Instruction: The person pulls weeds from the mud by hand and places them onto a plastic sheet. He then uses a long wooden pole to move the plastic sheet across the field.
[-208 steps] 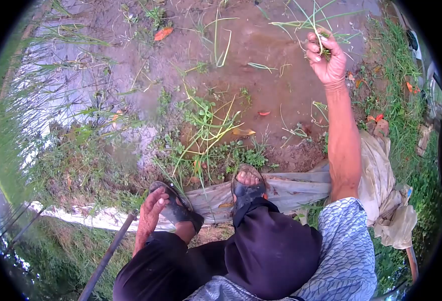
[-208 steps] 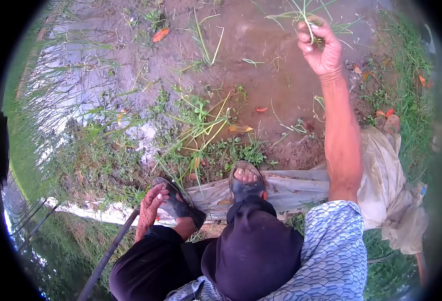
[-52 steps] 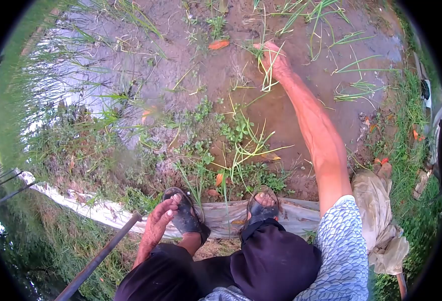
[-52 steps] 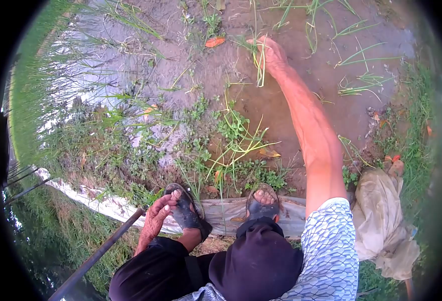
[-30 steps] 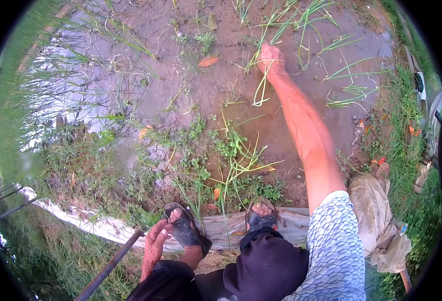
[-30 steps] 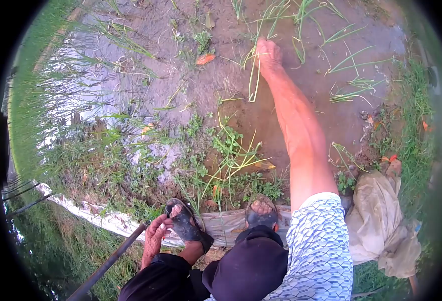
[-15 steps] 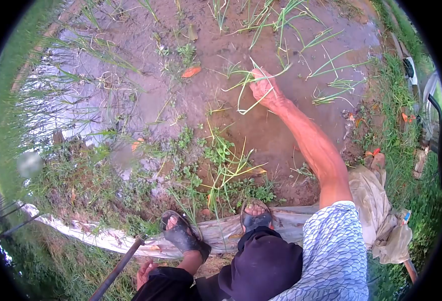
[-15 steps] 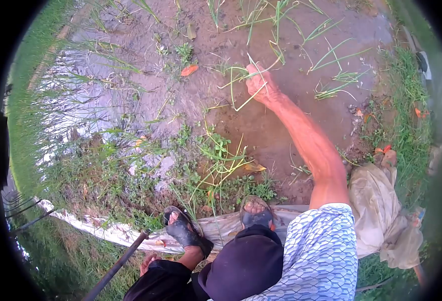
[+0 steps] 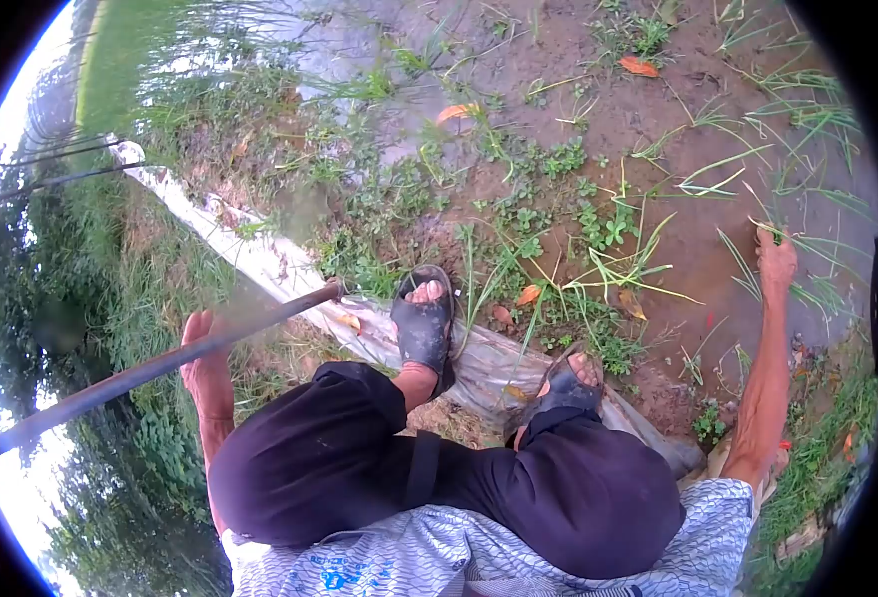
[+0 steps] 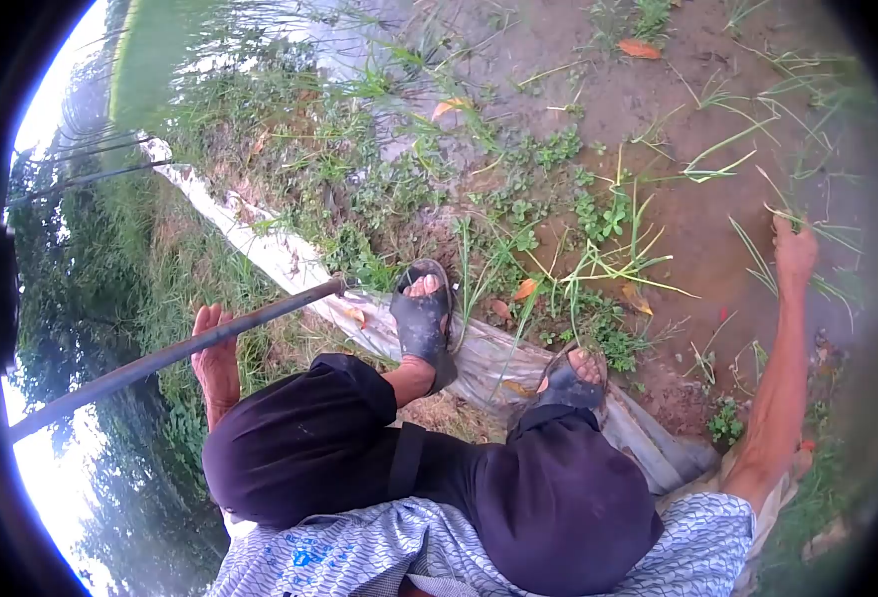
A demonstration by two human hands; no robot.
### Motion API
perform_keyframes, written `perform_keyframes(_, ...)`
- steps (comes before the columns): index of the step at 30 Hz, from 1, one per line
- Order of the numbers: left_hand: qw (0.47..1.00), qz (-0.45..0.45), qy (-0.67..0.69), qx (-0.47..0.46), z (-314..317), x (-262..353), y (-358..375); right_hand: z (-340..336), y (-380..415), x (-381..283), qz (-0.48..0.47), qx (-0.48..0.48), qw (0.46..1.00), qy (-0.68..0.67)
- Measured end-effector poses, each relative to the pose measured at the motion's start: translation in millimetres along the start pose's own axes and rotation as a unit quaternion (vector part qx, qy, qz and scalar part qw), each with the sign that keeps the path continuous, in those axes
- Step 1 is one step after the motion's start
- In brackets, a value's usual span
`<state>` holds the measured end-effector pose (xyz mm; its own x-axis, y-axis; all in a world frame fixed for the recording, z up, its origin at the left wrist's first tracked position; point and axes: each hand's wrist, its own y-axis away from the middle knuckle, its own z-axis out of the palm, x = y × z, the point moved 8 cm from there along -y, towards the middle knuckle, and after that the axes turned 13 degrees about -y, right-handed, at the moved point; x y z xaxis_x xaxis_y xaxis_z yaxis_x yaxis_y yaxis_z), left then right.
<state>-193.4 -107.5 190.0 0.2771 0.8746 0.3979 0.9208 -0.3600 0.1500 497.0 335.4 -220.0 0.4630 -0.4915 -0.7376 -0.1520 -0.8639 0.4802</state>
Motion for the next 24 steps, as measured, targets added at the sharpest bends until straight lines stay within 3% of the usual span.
perform_keyframes(1, 0.999, -0.031, 0.040, 0.007, 12.9, 2.9, 5.9, -2.8, -11.5, 17.2, -0.029, 0.021, 0.999, -0.038)
perform_keyframes(2, 0.992, -0.022, 0.122, 0.026, 5.2, -10.7, 2.0, -5.1, 11.5, -9.4, -0.048, 0.038, 0.998, -0.022)
perform_keyframes(4, 0.951, 0.133, 0.270, -0.075, -15.9, -7.6, -2.9, -5.2, 5.5, 13.7, -0.008, 0.069, 0.980, -0.185)
perform_keyframes(5, 0.936, 0.132, 0.311, -0.097, -26.6, -4.3, -3.9, -9.0, -0.7, 20.4, 0.010, 0.107, 0.967, -0.232)
perform_keyframes(6, 0.917, 0.120, 0.380, -0.031, -11.7, 60.4, 24.4, -12.2, -0.2, 16.5, 0.002, 0.129, 0.947, -0.295)
perform_keyframes(9, 0.924, 0.131, 0.349, 0.081, -60.2, 94.6, 17.6, -20.6, -6.8, -1.5, -0.065, 0.191, 0.889, -0.410)
perform_keyframes(10, 0.925, 0.134, 0.335, 0.122, -75.1, 91.5, 16.5, -21.7, -7.2, -9.6, -0.078, 0.209, 0.891, -0.396)
perform_keyframes(13, 0.899, 0.175, 0.403, -0.005, -109.9, 70.8, -21.5, -28.9, -6.6, -33.8, -0.015, 0.199, 0.962, -0.186)
perform_keyframes(14, 0.884, 0.190, 0.424, -0.047, -114.1, 71.0, -34.2, -33.0, -27.9, -25.5, -0.118, 0.191, 0.972, 0.072)
perform_keyframes(15, 0.869, 0.203, 0.443, -0.090, -118.1, 71.2, -46.4, -32.1, -28.4, -27.8, -0.166, 0.207, 0.957, 0.120)
perform_keyframes(17, 0.882, 0.182, 0.431, -0.050, -114.0, 72.9, -60.0, -18.5, -27.5, -47.0, -0.262, 0.229, 0.913, 0.215)
perform_keyframes(21, 0.902, 0.131, 0.412, 0.014, -94.4, 79.1, -74.3, -17.9, -46.9, -47.9, -0.178, 0.208, 0.942, 0.196)
perform_keyframes(24, 0.904, 0.117, 0.410, 0.025, -87.5, 81.2, -74.8, -34.3, -56.7, -51.0, -0.147, 0.262, 0.941, 0.154)
